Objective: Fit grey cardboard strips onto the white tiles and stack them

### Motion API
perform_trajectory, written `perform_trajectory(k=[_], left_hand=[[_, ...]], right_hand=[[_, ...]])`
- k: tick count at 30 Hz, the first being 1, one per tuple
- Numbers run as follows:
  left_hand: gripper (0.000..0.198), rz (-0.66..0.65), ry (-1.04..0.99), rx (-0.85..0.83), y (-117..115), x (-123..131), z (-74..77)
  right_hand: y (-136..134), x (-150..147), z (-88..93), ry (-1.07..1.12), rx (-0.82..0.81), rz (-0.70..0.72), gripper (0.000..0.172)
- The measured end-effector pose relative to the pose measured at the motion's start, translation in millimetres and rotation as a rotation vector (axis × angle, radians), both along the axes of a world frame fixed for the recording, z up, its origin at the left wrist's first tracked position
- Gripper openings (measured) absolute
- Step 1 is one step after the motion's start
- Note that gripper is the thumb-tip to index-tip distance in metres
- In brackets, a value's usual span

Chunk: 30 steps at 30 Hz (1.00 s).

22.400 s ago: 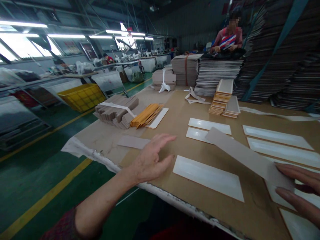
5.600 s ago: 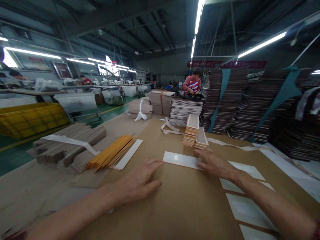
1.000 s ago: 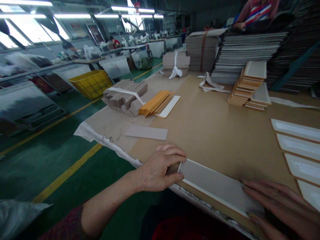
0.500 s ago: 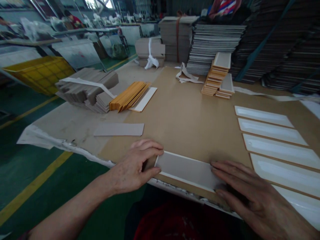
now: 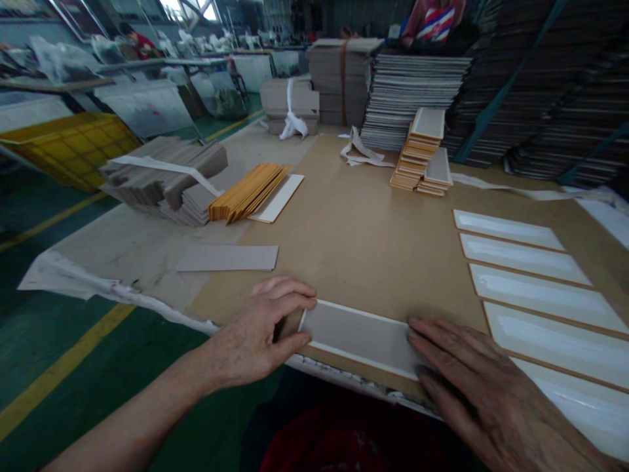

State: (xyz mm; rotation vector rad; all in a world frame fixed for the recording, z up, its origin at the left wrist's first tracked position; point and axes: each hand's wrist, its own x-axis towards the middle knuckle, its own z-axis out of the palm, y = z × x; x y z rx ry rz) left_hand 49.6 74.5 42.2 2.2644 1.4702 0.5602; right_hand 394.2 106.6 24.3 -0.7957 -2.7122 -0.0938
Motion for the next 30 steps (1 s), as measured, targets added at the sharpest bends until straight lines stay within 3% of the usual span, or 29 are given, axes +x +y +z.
perform_trajectory(k=[12, 18, 23, 27, 30], left_hand=[[0.031, -0.018, 0.02, 0.015, 0, -1, -2.2], [0.031, -0.033, 0.039, 0.021, 1, -3, -4.4], [0.035, -0.017, 0.127, 0.086, -5, 4, 3.1], [0.046, -0.164, 0.201, 0.128, -15, 26, 6.5], [0.049, -0.258, 0.236, 0.101, -17, 39, 1.0]], right_hand=[[2, -4, -0.1, -0.024, 0.109, 0.074, 0.035], [-3, -4, -11.3, -0.054, 0.105, 0.065, 0.042], [-5, -3, -13.1, -0.082, 0.116, 0.04, 0.047], [-3, -2, -15.0, -0.08, 0.163, 0.049, 0.049], [-2, -1, -17.9, -0.078, 0.173, 0.061, 0.049]])
